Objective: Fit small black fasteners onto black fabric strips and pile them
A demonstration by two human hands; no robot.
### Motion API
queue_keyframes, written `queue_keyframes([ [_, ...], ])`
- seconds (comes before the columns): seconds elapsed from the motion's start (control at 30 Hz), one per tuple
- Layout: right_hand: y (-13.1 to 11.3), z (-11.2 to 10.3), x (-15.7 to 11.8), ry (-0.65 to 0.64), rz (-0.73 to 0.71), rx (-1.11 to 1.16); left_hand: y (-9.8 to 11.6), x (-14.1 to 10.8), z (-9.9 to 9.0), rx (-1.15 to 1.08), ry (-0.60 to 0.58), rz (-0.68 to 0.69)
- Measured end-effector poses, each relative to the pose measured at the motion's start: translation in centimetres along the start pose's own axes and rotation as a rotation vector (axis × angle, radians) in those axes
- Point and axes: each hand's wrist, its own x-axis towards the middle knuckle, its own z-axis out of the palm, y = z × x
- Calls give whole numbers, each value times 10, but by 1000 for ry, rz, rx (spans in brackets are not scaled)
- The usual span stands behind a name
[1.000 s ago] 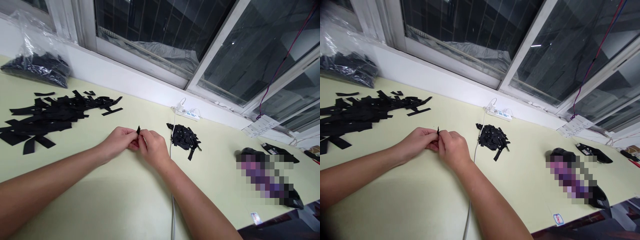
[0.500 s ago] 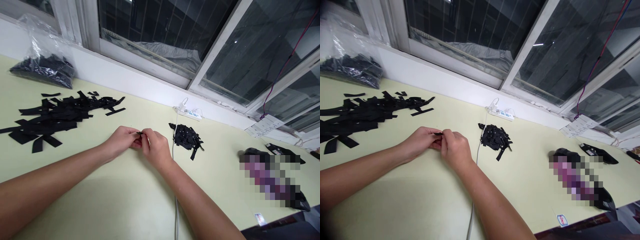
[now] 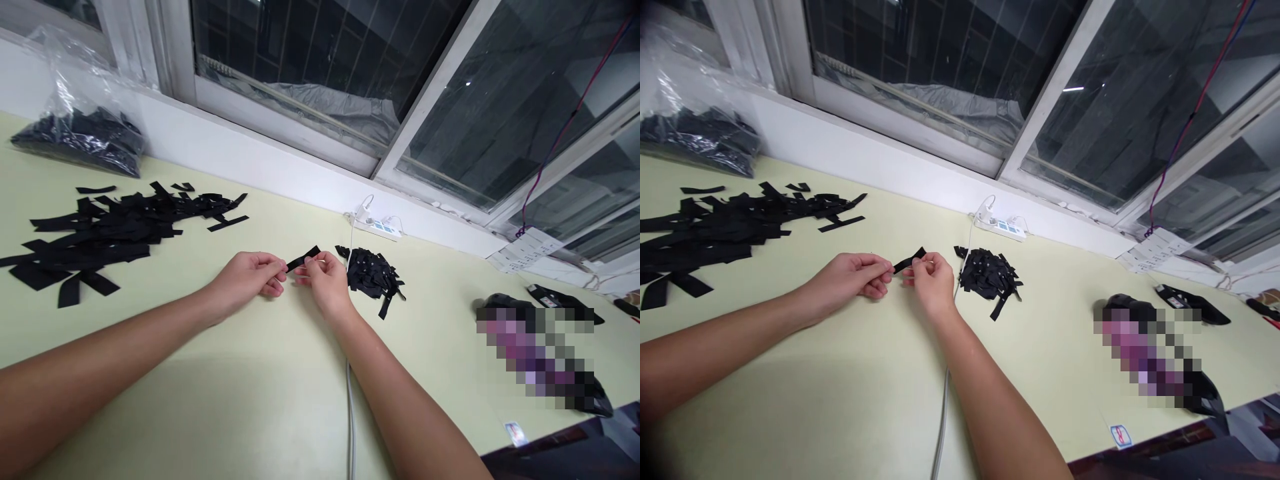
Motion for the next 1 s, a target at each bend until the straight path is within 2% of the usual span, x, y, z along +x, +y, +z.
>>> queue_keyframes([
  [0.13,-4,0,1,14,85,58,-1,-1,0,192,139,217],
  [0.2,-4,1,0,-6,97,65,-2,-1,0,259,150,276],
  [0.37,2,4,0,-47,142,90,-2,0,2,336,60,306],
  [0.6,5,2,0,-123,120,96,1,-3,3,405,41,336],
  [0.7,6,1,1,-117,127,79,1,-3,3,369,36,318],
  [0.9,7,2,2,-75,13,-7,2,-2,3,287,14,267],
  [1.0,5,3,0,-41,15,-9,2,-2,4,263,19,252],
])
